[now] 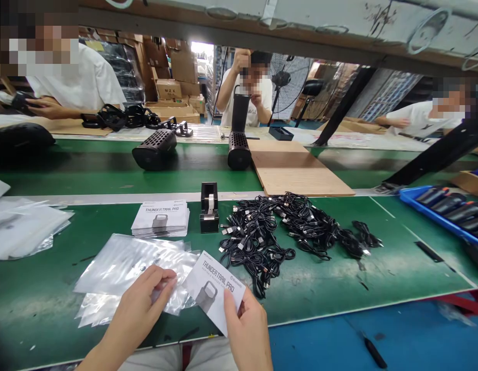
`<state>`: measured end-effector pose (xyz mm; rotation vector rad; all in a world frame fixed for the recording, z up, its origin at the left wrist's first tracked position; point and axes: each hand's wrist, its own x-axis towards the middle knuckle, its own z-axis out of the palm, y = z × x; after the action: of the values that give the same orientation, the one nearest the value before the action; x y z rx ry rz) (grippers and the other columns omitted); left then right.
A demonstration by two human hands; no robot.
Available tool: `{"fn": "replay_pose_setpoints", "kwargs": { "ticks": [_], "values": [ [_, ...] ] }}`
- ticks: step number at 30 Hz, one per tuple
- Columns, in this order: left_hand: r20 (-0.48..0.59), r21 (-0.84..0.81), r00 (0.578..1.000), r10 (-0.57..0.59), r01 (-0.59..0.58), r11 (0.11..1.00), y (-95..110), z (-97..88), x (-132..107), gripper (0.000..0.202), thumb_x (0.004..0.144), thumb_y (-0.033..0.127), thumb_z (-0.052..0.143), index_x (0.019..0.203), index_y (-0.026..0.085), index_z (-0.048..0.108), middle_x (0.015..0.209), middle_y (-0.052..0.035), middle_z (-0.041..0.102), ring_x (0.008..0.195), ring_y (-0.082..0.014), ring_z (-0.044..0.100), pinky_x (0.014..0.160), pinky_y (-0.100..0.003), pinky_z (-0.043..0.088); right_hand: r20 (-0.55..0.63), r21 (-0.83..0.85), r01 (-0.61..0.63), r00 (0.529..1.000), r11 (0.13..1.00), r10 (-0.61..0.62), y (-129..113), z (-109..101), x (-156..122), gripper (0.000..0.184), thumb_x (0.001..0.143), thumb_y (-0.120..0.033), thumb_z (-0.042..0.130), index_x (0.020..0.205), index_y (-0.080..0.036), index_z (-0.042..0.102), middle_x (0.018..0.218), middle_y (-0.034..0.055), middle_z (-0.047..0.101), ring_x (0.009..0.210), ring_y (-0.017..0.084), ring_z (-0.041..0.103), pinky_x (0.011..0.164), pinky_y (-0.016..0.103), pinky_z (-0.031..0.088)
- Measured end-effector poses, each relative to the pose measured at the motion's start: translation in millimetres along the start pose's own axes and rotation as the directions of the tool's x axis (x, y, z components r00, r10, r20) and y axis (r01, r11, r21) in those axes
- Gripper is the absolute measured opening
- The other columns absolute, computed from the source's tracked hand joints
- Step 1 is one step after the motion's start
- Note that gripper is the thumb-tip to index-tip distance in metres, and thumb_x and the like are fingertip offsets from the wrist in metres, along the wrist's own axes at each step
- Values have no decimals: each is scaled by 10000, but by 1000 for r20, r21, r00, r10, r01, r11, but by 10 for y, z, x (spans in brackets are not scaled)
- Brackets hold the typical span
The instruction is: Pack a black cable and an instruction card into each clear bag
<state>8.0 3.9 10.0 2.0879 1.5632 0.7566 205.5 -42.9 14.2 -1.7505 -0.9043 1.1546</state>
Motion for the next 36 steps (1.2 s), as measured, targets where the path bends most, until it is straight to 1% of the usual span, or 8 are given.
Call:
{"fn": "replay_pose_setpoints", "kwargs": {
  "ticks": [4,8,14,20,26,29,32,36],
  "values": [
    [-5,39,1000,30,-30,999,-38,29,-17,109,852,270,443,838,221,539,798,-13,567,688,-167,558,612,-292,475,145,-71,-44,988,997,53,42,17,-50,464,754,-513,515,1005,-137,617,657,71,662,433,155,536,328,227,388],
    [36,89,997,71,-74,993,-34,19,-6,121,815,318,519,842,206,558,797,-26,561,733,-196,563,639,-331,479,401,-51,-48,914,998,64,33,57,-3,429,801,-482,469,1028,-131,568,527,-6,571,320,66,397,282,168,301],
    [59,141,991,122,-129,982,-67,14,16,182,859,248,439,765,196,586,760,-24,532,694,-179,550,613,-320,464,562,109,-162,824,981,74,-126,-17,94,419,727,-473,588,932,-109,566,530,-17,576,426,81,524,428,179,447],
    [12,56,994,104,-105,993,30,-80,33,181,870,268,398,780,206,543,793,-28,503,738,-182,544,632,-311,473,423,168,-185,901,968,99,-193,62,186,356,656,-452,660,713,-128,524,483,13,624,377,69,521,416,165,415],
    [83,38,996,-44,41,998,-27,-159,82,192,882,333,361,920,231,519,866,-27,535,706,-170,569,635,-318,503,184,42,39,982,998,-46,-202,155,319,259,737,-401,566,719,-148,518,434,-38,549,380,80,501,388,175,409],
    [55,63,996,-64,61,996,-100,-148,105,223,888,315,341,1025,230,495,934,-44,534,747,-177,592,653,-323,513,226,-8,41,973,999,-38,-162,99,335,224,751,-374,542,712,-158,496,446,-57,519,369,75,490,359,166,385],
    [69,109,997,-39,31,994,-128,-114,102,224,885,292,348,1003,237,530,934,-41,521,720,-171,607,622,-309,514,317,9,-14,949,1000,11,-169,-10,339,227,734,-372,555,692,-166,472,470,-62,522,355,68,479,338,158,357],
    [88,108,996,-6,-4,994,-98,-81,77,230,884,286,356,1007,253,548,963,-41,519,668,-155,611,581,-292,511,225,0,-8,974,1000,7,-221,-155,357,256,731,-407,564,697,-161,502,434,-55,522,369,75,475,375,172,371]
  ]
}}
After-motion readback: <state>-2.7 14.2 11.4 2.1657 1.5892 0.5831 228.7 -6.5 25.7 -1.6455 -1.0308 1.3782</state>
